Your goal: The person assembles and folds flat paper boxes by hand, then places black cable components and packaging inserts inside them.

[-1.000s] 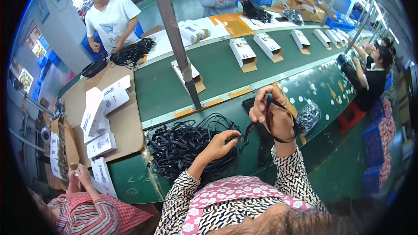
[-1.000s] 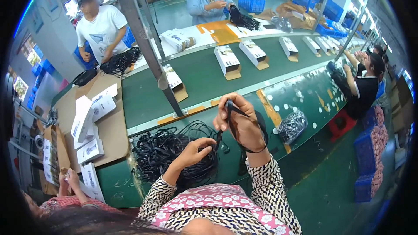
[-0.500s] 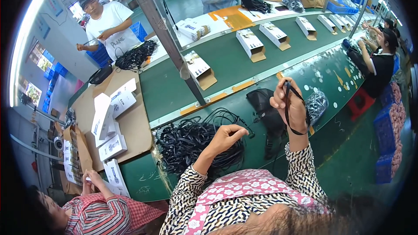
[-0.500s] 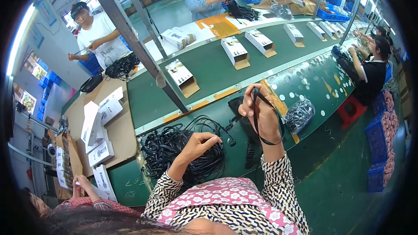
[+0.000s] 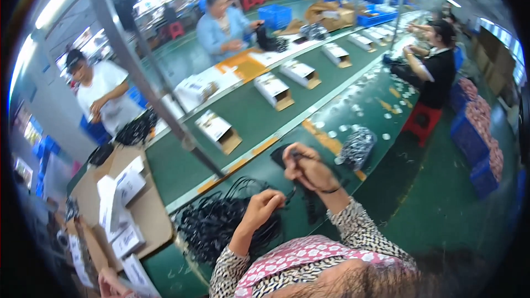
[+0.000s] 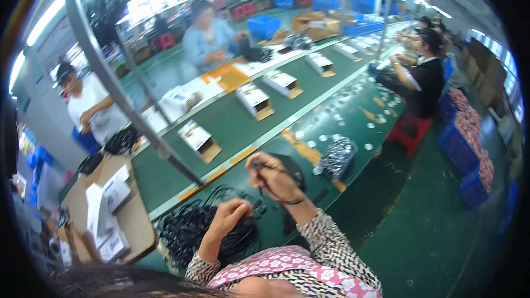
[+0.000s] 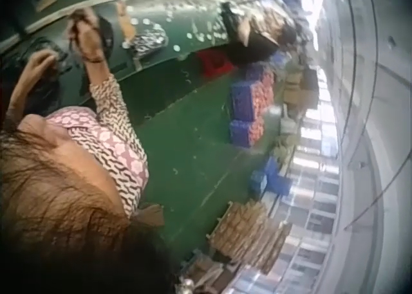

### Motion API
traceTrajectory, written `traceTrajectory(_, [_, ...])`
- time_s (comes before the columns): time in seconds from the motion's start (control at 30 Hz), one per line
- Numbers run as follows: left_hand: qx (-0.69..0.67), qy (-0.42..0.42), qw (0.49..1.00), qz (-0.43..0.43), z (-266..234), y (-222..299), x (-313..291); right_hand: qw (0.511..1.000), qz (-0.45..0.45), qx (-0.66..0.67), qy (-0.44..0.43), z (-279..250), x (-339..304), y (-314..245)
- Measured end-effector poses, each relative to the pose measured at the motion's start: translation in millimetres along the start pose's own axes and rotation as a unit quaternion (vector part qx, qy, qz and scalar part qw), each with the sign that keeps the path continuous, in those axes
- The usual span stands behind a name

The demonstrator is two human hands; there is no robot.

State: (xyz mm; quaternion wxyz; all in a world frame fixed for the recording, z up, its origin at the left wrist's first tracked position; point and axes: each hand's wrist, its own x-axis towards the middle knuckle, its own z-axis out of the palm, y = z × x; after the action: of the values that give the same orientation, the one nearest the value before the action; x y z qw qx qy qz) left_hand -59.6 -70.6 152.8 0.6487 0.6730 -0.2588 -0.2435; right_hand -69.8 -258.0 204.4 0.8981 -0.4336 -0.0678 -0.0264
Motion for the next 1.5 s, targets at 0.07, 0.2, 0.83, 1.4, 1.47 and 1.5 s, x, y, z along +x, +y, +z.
traceTrajectory(0.07, [0.011,0.007,1.000,-0.003,-1,-16,-1,0.994,0.045,-0.095,-0.018,-9,-2,10])
traceTrajectory(0.2, [-0.009,0.034,0.999,-0.009,4,-7,-1,0.987,0.079,-0.132,-0.053,-23,-23,29])
traceTrajectory(0.83, [0.104,0.066,0.992,0.000,-54,7,-69,0.898,0.096,-0.335,-0.269,29,-9,65])
traceTrajectory(1.4, [0.096,0.030,0.994,0.028,-105,5,-73,0.956,0.275,-0.005,-0.106,54,17,76])
traceTrajectory(1.47, [0.073,0.029,0.997,0.022,-106,9,-71,0.953,0.282,-0.008,-0.107,51,17,74])
traceTrajectory(1.5, [0.048,0.028,0.998,0.018,-106,10,-70,0.951,0.295,0.008,-0.093,49,17,73])
